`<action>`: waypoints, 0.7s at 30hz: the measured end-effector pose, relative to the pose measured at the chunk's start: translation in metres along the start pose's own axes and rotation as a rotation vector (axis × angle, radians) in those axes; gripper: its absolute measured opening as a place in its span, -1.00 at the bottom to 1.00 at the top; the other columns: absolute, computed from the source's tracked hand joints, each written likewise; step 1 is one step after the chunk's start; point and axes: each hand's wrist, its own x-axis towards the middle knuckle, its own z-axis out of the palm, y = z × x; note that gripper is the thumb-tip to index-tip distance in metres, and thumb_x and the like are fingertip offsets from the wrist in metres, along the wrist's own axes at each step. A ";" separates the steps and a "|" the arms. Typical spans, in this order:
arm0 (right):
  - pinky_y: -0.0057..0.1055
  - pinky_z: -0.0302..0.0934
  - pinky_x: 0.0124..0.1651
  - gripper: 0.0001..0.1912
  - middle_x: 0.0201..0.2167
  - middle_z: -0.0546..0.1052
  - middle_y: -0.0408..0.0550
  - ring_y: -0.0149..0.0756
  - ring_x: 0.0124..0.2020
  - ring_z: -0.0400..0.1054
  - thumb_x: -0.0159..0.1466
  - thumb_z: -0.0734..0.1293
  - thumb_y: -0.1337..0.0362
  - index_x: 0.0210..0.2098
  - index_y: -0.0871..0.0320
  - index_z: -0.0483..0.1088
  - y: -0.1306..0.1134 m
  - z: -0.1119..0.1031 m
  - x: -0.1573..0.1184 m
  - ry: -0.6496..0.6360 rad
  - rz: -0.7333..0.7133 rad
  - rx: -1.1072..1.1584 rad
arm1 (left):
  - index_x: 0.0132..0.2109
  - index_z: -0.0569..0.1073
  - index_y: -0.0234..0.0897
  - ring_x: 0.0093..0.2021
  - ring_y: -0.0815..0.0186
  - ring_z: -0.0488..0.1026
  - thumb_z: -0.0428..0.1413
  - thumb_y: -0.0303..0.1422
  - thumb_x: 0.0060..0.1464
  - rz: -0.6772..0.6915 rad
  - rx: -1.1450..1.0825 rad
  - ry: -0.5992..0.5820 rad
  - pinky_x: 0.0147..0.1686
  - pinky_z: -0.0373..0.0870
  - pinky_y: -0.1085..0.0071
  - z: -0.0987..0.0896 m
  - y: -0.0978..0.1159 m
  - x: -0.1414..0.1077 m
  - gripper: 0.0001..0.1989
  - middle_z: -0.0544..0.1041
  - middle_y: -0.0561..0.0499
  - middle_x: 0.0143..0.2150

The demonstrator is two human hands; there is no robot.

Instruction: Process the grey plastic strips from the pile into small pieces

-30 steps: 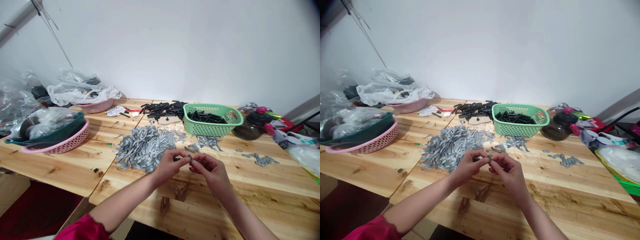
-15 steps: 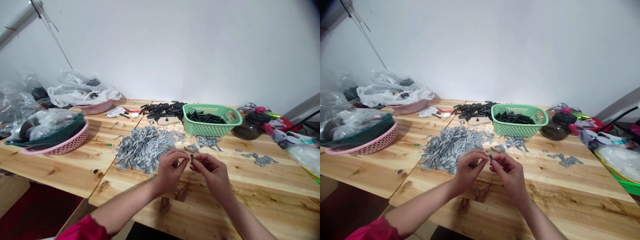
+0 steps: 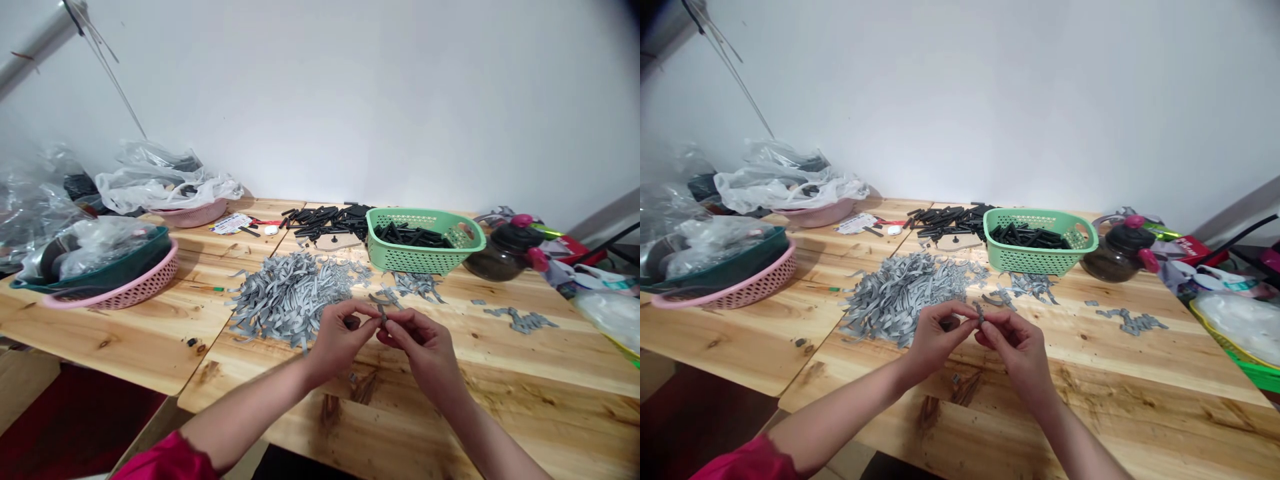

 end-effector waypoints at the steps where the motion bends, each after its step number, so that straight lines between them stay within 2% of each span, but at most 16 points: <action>1: -0.31 0.51 -0.16 -0.77 -0.35 0.55 -0.04 -0.31 -0.34 0.49 0.14 0.49 0.15 -0.29 0.16 0.54 -0.001 0.001 0.000 0.002 0.008 0.001 | -0.34 0.56 -0.38 -0.63 0.59 0.11 0.26 -0.32 0.01 -0.007 0.003 0.000 -0.63 -0.03 0.56 0.000 0.000 0.000 -0.83 0.58 -0.06 -0.36; 4: -0.32 0.51 -0.18 -0.77 -0.39 0.55 -0.05 -0.31 -0.35 0.50 0.12 0.50 0.14 -0.35 0.17 0.53 -0.003 0.003 0.001 0.008 0.023 -0.002 | -0.33 0.55 -0.38 -0.64 0.61 0.11 0.24 -0.34 0.02 -0.018 0.013 -0.002 -0.64 -0.02 0.57 0.000 0.000 -0.001 -0.85 0.58 -0.05 -0.34; 6: -0.34 0.51 -0.20 -0.76 -0.41 0.55 -0.06 -0.32 -0.37 0.50 0.11 0.50 0.14 -0.35 0.17 0.52 -0.004 0.004 0.001 0.024 0.022 -0.007 | -0.32 0.56 -0.37 -0.59 0.56 0.23 0.24 -0.34 0.03 -0.004 0.019 0.000 -0.61 0.07 0.58 0.001 0.000 -0.001 -0.86 0.58 -0.07 -0.33; 8: -0.33 0.51 -0.22 -0.75 -0.43 0.55 -0.07 -0.31 -0.39 0.50 0.09 0.51 0.13 -0.34 0.17 0.51 -0.003 0.004 0.001 0.054 0.013 -0.008 | -0.32 0.58 -0.35 -0.48 0.45 0.40 0.24 -0.34 0.03 0.022 0.023 0.001 -0.55 0.19 0.57 0.002 -0.001 -0.002 -0.87 0.59 -0.09 -0.31; 10: -0.32 0.52 -0.24 -0.73 -0.44 0.55 -0.07 -0.31 -0.42 0.50 0.08 0.52 0.13 -0.34 0.17 0.51 -0.001 0.004 0.000 0.085 0.003 -0.008 | -0.33 0.58 -0.34 -0.36 0.36 0.48 0.25 -0.35 0.02 0.028 0.016 0.008 -0.49 0.28 0.55 0.004 -0.002 -0.002 -0.88 0.60 -0.10 -0.30; 16: -0.35 0.52 -0.29 -0.74 -0.43 0.56 -0.06 -0.31 -0.45 0.50 0.10 0.50 0.12 -0.31 0.17 0.51 0.001 0.007 -0.004 0.123 -0.025 -0.045 | -0.39 0.54 -0.34 -0.32 0.36 0.51 0.27 -0.38 -0.01 -0.022 -0.051 0.017 -0.44 0.33 0.57 0.006 -0.003 -0.002 -0.90 0.60 -0.06 -0.30; 21: -0.34 0.52 -0.29 -0.73 -0.44 0.57 -0.06 -0.30 -0.45 0.51 0.10 0.51 0.13 -0.31 0.17 0.51 0.000 0.007 -0.003 0.126 -0.023 -0.035 | -0.40 0.53 -0.33 -0.32 0.35 0.51 0.25 -0.41 0.00 -0.018 -0.017 0.028 -0.44 0.35 0.55 0.006 0.000 -0.004 -0.92 0.60 -0.06 -0.29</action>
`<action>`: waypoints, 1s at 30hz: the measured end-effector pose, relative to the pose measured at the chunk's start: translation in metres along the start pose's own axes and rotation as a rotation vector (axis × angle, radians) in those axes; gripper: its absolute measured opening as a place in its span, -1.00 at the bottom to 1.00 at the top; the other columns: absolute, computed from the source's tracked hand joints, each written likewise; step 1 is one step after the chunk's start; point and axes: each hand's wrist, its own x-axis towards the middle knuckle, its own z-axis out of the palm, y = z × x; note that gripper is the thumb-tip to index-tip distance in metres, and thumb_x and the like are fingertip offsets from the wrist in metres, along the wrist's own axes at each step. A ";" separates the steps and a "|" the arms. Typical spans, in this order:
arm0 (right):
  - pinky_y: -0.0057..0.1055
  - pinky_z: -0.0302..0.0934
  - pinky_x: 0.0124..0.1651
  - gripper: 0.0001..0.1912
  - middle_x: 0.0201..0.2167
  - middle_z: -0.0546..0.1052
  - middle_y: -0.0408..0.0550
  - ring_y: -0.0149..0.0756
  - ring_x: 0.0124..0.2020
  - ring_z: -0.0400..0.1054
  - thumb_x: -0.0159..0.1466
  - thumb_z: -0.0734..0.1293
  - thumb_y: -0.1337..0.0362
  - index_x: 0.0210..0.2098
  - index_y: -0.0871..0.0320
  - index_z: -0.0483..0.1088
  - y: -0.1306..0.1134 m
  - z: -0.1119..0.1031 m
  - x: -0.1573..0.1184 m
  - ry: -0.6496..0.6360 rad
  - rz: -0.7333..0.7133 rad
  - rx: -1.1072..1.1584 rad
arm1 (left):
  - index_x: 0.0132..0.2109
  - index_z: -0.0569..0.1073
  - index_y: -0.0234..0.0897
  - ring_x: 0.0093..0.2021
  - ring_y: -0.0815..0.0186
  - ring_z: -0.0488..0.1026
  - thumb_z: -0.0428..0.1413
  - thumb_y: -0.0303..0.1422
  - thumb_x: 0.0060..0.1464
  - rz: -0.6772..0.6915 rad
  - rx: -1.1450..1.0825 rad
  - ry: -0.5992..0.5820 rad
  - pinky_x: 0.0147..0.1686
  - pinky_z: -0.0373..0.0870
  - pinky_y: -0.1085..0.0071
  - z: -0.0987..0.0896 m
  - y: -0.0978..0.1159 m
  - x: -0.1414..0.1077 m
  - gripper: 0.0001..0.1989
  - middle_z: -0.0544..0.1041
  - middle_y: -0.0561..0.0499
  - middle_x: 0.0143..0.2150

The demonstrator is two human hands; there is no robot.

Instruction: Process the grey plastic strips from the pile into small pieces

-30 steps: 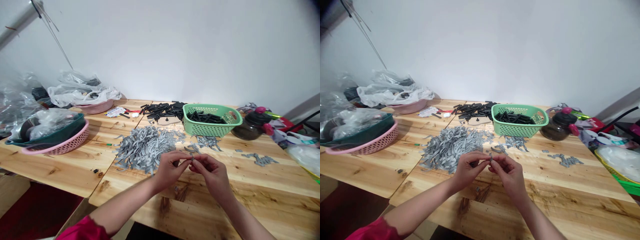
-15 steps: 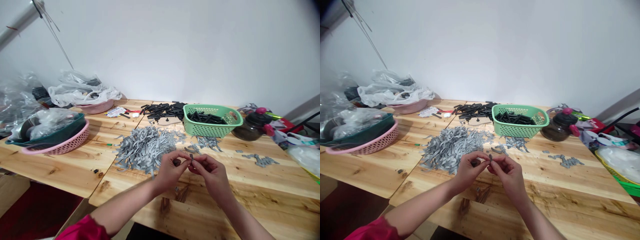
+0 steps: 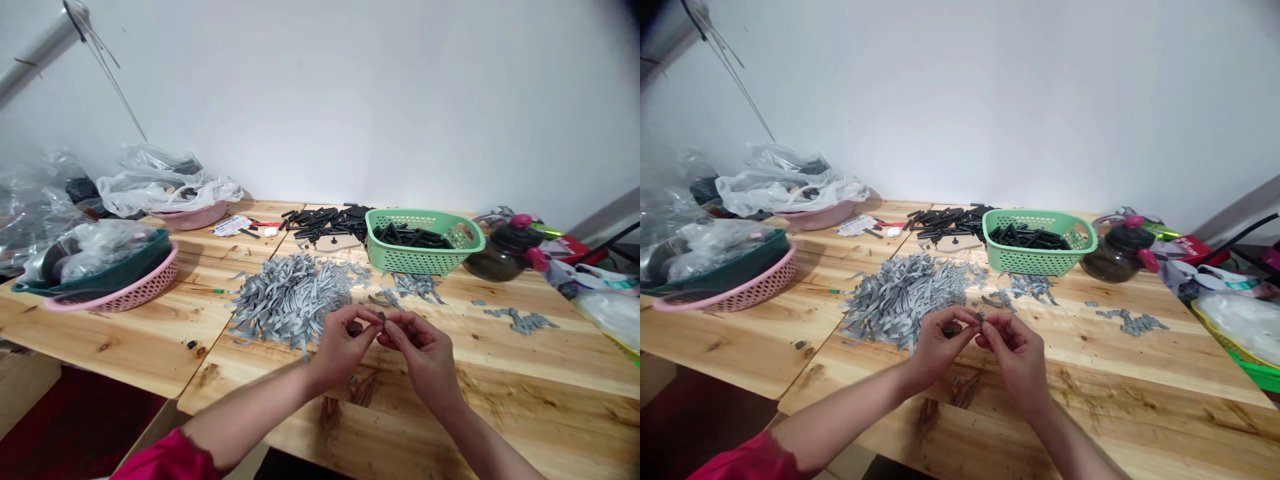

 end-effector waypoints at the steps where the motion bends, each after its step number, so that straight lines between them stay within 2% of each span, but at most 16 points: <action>1: -0.32 0.53 -0.28 -0.73 -0.44 0.57 -0.06 -0.29 -0.45 0.51 0.09 0.51 0.13 -0.31 0.17 0.52 0.000 0.000 0.001 -0.001 0.004 0.004 | -0.39 0.53 -0.33 -0.34 0.35 0.50 0.25 -0.40 0.00 -0.008 0.010 0.006 -0.44 0.35 0.54 0.000 0.000 0.000 -0.92 0.60 -0.06 -0.30; 8: -0.26 0.51 -0.14 -0.73 -0.32 0.60 -0.01 -0.23 -0.32 0.54 0.10 0.51 0.15 -0.23 0.14 0.55 0.000 0.000 0.002 -0.062 0.002 0.032 | -0.37 0.55 -0.34 -0.41 0.38 0.49 0.25 -0.41 -0.02 -0.035 0.018 0.052 -0.46 0.36 0.55 0.000 -0.003 0.001 -0.93 0.60 -0.05 -0.34; 16: -0.39 0.50 -0.23 -0.80 -0.40 0.56 -0.11 -0.34 -0.38 0.51 0.07 0.53 0.20 -0.37 0.14 0.51 0.003 -0.002 0.002 -0.042 0.047 0.127 | -0.34 0.54 -0.34 -0.32 0.37 0.51 0.22 -0.42 0.03 0.038 0.034 -0.003 -0.44 0.35 0.57 0.001 -0.005 0.000 -0.94 0.59 -0.07 -0.27; 21: -0.43 0.50 -0.23 -0.80 -0.42 0.55 -0.12 -0.39 -0.41 0.49 0.09 0.52 0.20 -0.34 0.14 0.52 0.003 -0.005 0.002 -0.063 0.070 0.146 | -0.31 0.54 -0.34 -0.32 0.38 0.50 0.21 -0.42 0.06 0.069 0.041 -0.030 -0.47 0.31 0.59 0.001 -0.004 -0.002 -0.94 0.59 -0.08 -0.25; 26: -0.44 0.50 -0.24 -0.82 -0.42 0.55 -0.11 -0.38 -0.41 0.49 0.14 0.49 0.20 -0.30 0.14 0.52 -0.001 -0.005 0.002 -0.082 0.014 0.067 | -0.32 0.54 -0.36 -0.39 0.42 0.46 0.22 -0.39 0.05 0.040 0.051 -0.035 -0.51 0.25 0.59 -0.001 0.000 -0.003 -0.91 0.58 -0.08 -0.28; 30: -0.46 0.50 -0.26 -0.85 -0.38 0.55 -0.08 -0.35 -0.38 0.50 0.18 0.45 0.22 -0.29 0.15 0.53 -0.006 -0.002 0.000 -0.106 -0.109 -0.060 | -0.24 0.53 -0.33 -0.43 0.45 0.41 0.25 -0.33 0.03 -0.026 0.013 -0.034 -0.49 0.26 0.57 -0.006 0.004 0.002 -0.84 0.57 -0.03 -0.31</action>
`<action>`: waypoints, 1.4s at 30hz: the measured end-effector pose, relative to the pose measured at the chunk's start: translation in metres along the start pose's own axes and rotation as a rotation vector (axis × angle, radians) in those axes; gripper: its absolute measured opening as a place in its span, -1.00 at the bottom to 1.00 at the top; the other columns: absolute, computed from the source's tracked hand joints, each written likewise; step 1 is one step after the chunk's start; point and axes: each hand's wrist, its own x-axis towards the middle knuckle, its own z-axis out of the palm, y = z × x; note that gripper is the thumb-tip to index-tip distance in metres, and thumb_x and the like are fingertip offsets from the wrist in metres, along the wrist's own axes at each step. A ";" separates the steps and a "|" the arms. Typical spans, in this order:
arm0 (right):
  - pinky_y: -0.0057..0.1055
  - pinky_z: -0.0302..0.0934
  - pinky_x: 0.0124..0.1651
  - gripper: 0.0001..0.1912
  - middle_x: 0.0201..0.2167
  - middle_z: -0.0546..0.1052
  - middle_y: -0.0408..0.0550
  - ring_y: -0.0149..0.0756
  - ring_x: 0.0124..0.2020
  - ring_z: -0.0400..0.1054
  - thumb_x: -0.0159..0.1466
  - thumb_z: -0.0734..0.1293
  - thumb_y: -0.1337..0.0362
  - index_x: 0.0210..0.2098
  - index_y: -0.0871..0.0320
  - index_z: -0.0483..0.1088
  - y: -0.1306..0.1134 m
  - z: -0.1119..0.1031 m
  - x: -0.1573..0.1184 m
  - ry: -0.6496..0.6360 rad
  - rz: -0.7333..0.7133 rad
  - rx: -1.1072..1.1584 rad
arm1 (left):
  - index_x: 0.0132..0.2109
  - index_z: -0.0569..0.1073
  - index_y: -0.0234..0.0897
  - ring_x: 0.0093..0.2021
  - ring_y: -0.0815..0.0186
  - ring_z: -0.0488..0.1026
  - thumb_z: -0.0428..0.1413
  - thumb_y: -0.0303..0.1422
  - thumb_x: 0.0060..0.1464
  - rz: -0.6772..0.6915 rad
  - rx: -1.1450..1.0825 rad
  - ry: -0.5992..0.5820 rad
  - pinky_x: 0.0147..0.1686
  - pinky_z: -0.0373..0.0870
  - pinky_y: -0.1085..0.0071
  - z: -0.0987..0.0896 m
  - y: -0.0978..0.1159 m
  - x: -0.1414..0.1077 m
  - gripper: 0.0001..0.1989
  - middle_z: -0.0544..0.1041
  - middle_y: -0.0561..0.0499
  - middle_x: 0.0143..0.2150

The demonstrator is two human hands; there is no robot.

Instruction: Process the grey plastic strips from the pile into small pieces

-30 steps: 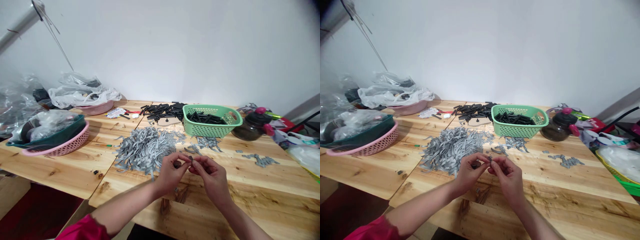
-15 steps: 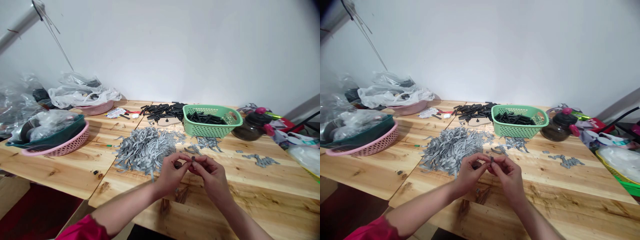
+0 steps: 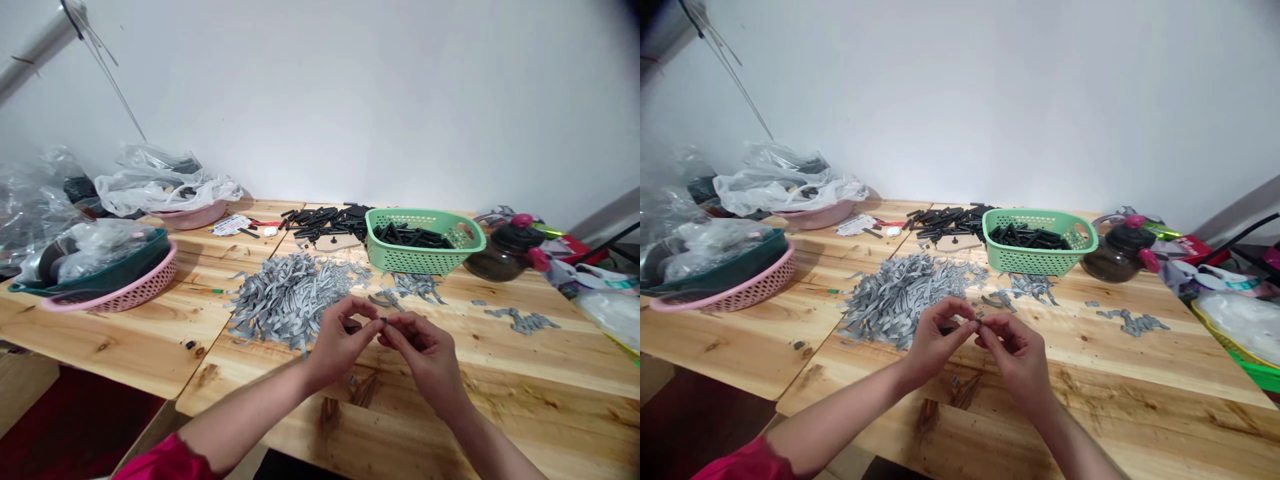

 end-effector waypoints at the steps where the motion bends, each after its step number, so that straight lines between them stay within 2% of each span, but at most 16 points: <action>1: -0.47 0.50 -0.26 -0.86 -0.37 0.55 -0.08 -0.35 -0.37 0.50 0.19 0.45 0.23 -0.29 0.15 0.53 0.000 0.000 0.000 -0.007 -0.029 -0.030 | -0.24 0.53 -0.33 -0.43 0.44 0.41 0.25 -0.32 0.03 -0.011 -0.008 -0.005 -0.48 0.26 0.57 -0.001 0.001 0.002 -0.83 0.56 -0.02 -0.32; 5: -0.52 0.48 -0.26 -0.90 -0.34 0.56 -0.11 -0.38 -0.35 0.51 0.22 0.42 0.25 -0.26 0.11 0.52 0.002 0.001 0.000 -0.023 -0.091 -0.116 | -0.38 0.53 -0.34 -0.43 0.45 0.38 0.24 -0.29 0.03 -0.057 -0.014 -0.049 -0.43 0.25 0.56 -0.005 0.006 0.007 -0.82 0.51 0.02 -0.43; 8: -0.58 0.46 -0.29 -0.92 -0.34 0.56 -0.14 -0.40 -0.35 0.52 0.25 0.39 0.26 -0.24 0.07 0.51 0.007 0.000 -0.001 -0.037 -0.129 -0.195 | -0.39 0.46 -0.35 -0.54 0.53 0.25 0.27 -0.27 -0.01 -0.173 -0.111 -0.030 -0.55 0.17 0.58 -0.005 0.006 0.006 -0.78 0.44 0.08 -0.46; 11: -0.61 0.43 -0.32 -0.92 -0.34 0.55 -0.15 -0.41 -0.34 0.51 0.27 0.37 0.29 -0.22 0.06 0.49 0.010 0.000 -0.002 -0.039 -0.169 -0.276 | -0.38 0.38 -0.33 -0.65 0.60 0.09 0.30 -0.26 -0.07 -0.303 -0.267 -0.025 -0.69 -0.01 0.59 -0.004 0.005 0.003 -0.71 0.36 0.14 -0.47; 13: -0.61 0.43 -0.32 -0.92 -0.34 0.55 -0.16 -0.41 -0.34 0.52 0.28 0.36 0.31 -0.21 0.05 0.47 0.013 0.000 -0.004 -0.034 -0.196 -0.303 | -0.36 0.34 -0.31 -0.67 0.63 0.03 0.31 -0.27 -0.09 -0.332 -0.349 -0.040 -0.73 -0.08 0.60 -0.004 0.004 0.002 -0.69 0.32 0.17 -0.45; 18: -0.56 0.45 -0.23 -0.69 -0.21 0.57 -0.15 -0.39 -0.27 0.53 0.29 0.34 0.37 0.01 -0.04 0.39 0.019 -0.002 -0.005 -0.030 -0.334 -0.388 | -0.30 0.32 -0.27 -0.68 0.63 -0.04 0.33 -0.34 -0.13 -0.397 -0.482 -0.103 -0.75 -0.17 0.63 -0.008 0.007 0.005 -0.67 0.23 0.23 -0.51; 21: -0.54 0.44 -0.19 -0.71 -0.16 0.57 -0.15 -0.39 -0.25 0.53 0.28 0.34 0.39 -0.05 -0.05 0.45 0.017 -0.003 -0.005 -0.064 -0.392 -0.461 | -0.30 0.36 -0.27 -0.69 0.63 -0.10 0.34 -0.35 -0.15 -0.446 -0.531 -0.161 -0.75 -0.22 0.61 -0.012 0.007 0.007 -0.68 0.18 0.25 -0.56; 24: -0.59 0.43 -0.23 -0.78 -0.24 0.57 -0.16 -0.42 -0.29 0.51 0.27 0.36 0.38 -0.13 -0.02 0.48 0.012 -0.002 -0.004 -0.050 -0.326 -0.402 | -0.31 0.45 -0.32 -0.68 0.63 -0.03 0.32 -0.29 -0.10 -0.383 -0.428 -0.150 -0.74 -0.16 0.59 -0.011 0.006 0.006 -0.73 0.31 0.18 -0.50; 27: -0.63 0.41 -0.30 -0.87 -0.32 0.55 -0.15 -0.44 -0.33 0.48 0.24 0.39 0.36 -0.22 0.03 0.49 0.007 -0.001 -0.002 -0.048 -0.251 -0.285 | -0.30 0.55 -0.35 -0.65 0.62 0.10 0.29 -0.28 -0.05 -0.288 -0.236 -0.074 -0.69 -0.03 0.59 -0.008 0.005 0.004 -0.78 0.45 0.08 -0.42; 33: -0.49 0.46 -0.21 -0.95 -0.33 0.52 -0.14 -0.39 -0.30 0.47 0.22 0.42 0.28 -0.30 0.09 0.49 0.012 -0.001 0.001 -0.062 -0.062 0.004 | -0.32 0.59 -0.32 -0.36 0.40 0.46 0.25 -0.37 0.01 -0.114 -0.057 0.006 -0.38 0.31 0.55 -0.003 0.001 0.001 -0.90 0.58 -0.02 -0.36; 36: -0.44 0.47 -0.21 -0.92 -0.32 0.52 -0.14 -0.40 -0.31 0.46 0.20 0.45 0.25 -0.30 0.09 0.50 0.017 -0.002 0.002 -0.067 0.044 0.088 | -0.30 0.58 -0.32 -0.34 0.37 0.48 0.24 -0.34 0.04 -0.085 -0.006 0.007 -0.36 0.33 0.53 -0.003 -0.002 0.000 -0.88 0.59 -0.04 -0.34; 42: -0.47 0.45 -0.24 -0.83 -0.37 0.52 -0.11 -0.42 -0.37 0.45 0.14 0.50 0.23 -0.33 0.14 0.49 0.017 -0.007 0.005 -0.085 0.221 0.201 | -0.28 0.56 -0.34 -0.47 0.46 0.38 0.22 -0.29 0.07 -0.049 0.012 -0.029 -0.49 0.24 0.58 -0.003 -0.004 -0.002 -0.83 0.56 -0.03 -0.37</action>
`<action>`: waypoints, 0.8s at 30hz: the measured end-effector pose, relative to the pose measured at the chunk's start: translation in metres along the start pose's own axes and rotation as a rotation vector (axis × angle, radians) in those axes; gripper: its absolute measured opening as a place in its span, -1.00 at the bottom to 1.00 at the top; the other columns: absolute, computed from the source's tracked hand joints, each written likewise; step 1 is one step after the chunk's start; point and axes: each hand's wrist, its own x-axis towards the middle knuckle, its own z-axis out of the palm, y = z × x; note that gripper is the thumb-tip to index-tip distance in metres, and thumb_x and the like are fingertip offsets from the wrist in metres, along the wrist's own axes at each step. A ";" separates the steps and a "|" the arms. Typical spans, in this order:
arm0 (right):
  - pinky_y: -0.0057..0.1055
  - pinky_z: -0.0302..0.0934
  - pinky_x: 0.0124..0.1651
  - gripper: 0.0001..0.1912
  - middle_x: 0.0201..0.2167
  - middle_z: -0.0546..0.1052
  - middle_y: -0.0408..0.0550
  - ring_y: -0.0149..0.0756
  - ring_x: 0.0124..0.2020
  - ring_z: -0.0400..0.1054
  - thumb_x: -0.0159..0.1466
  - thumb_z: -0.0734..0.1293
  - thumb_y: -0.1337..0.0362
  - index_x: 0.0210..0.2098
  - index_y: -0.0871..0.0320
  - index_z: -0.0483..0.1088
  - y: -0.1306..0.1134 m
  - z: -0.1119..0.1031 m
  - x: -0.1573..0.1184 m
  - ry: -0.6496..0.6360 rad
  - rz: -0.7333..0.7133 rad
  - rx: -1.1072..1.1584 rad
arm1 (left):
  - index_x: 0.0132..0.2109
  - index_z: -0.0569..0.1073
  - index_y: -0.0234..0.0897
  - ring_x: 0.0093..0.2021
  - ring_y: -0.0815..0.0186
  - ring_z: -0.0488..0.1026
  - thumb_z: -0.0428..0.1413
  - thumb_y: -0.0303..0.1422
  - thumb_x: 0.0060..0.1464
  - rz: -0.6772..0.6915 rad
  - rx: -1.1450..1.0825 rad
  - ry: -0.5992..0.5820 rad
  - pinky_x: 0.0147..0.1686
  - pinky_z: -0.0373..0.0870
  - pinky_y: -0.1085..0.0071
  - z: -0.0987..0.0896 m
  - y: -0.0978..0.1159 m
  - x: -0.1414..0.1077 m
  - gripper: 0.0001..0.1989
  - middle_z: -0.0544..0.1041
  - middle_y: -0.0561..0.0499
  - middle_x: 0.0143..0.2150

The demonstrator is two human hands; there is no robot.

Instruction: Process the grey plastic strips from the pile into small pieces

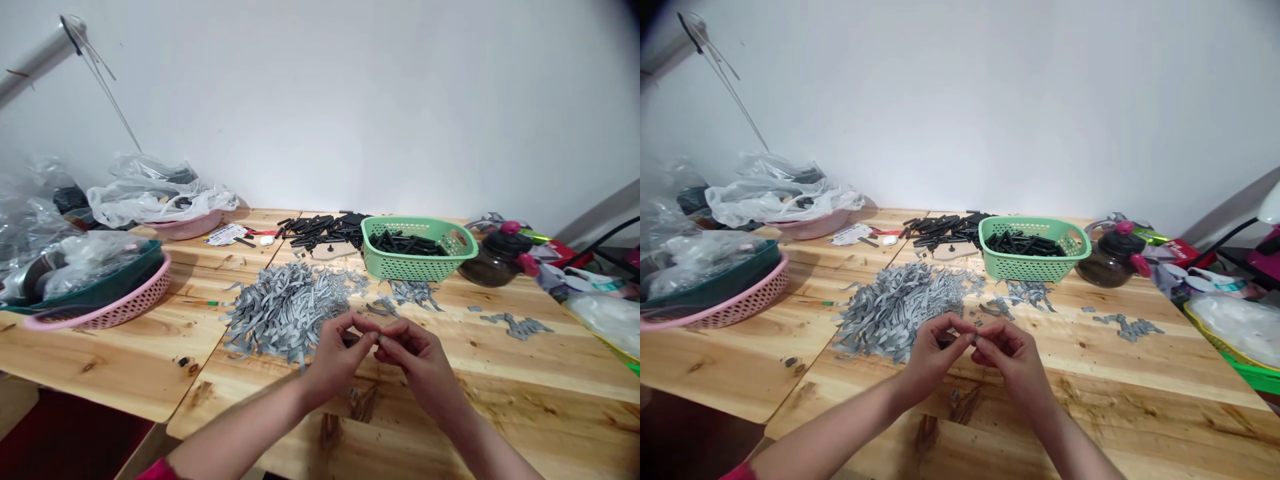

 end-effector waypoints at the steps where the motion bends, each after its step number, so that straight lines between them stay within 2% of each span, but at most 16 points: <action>1: -0.47 0.45 -0.25 -0.81 -0.38 0.53 -0.11 -0.43 -0.39 0.45 0.13 0.51 0.23 -0.33 0.15 0.48 -0.001 -0.001 0.000 -0.008 0.030 0.013 | -0.28 0.55 -0.34 -0.51 0.48 0.34 0.22 -0.28 0.08 -0.003 -0.007 -0.009 -0.52 0.20 0.58 0.000 0.000 0.000 -0.82 0.56 -0.03 -0.38; 7: -0.50 0.44 -0.33 -0.77 -0.44 0.55 -0.11 -0.42 -0.47 0.46 0.08 0.53 0.22 -0.33 0.18 0.49 -0.006 -0.002 0.000 -0.002 0.077 0.050 | -0.29 0.52 -0.36 -0.60 0.56 0.19 0.21 -0.27 0.09 -0.029 -0.038 -0.034 -0.58 0.08 0.60 0.001 0.004 -0.002 -0.81 0.52 0.00 -0.41; 13: -0.45 0.45 -0.36 -0.75 -0.48 0.55 -0.09 -0.36 -0.49 0.48 0.07 0.54 0.18 -0.36 0.20 0.50 -0.008 0.001 -0.003 0.020 0.039 -0.020 | -0.30 0.51 -0.35 -0.60 0.56 0.17 0.20 -0.25 0.09 -0.040 -0.071 -0.068 -0.59 0.04 0.57 -0.002 0.006 -0.005 -0.79 0.49 0.00 -0.43; 17: -0.46 0.45 -0.35 -0.79 -0.46 0.56 -0.08 -0.37 -0.48 0.48 0.09 0.52 0.20 -0.35 0.18 0.51 -0.010 0.002 -0.004 0.041 -0.003 -0.019 | -0.27 0.50 -0.35 -0.63 0.56 0.08 0.24 -0.23 0.05 -0.071 -0.079 -0.108 -0.62 -0.07 0.55 -0.003 0.005 -0.007 -0.76 0.37 0.08 -0.55; 21: -0.47 0.46 -0.33 -0.81 -0.41 0.57 -0.07 -0.39 -0.46 0.48 0.11 0.51 0.21 -0.33 0.16 0.54 -0.010 0.003 -0.005 0.058 -0.037 -0.026 | -0.30 0.48 -0.36 -0.62 0.55 0.11 0.23 -0.23 0.06 -0.071 -0.065 -0.073 -0.62 -0.07 0.54 -0.001 0.003 -0.007 -0.76 0.36 0.07 -0.55; 24: -0.45 0.47 -0.31 -0.80 -0.40 0.57 -0.05 -0.36 -0.43 0.49 0.13 0.50 0.19 -0.31 0.17 0.54 -0.010 0.003 -0.007 0.054 -0.057 -0.058 | -0.31 0.48 -0.37 -0.64 0.57 0.03 0.24 -0.24 0.04 -0.066 -0.078 -0.086 -0.63 -0.13 0.53 0.000 0.004 -0.006 -0.76 0.28 0.12 -0.60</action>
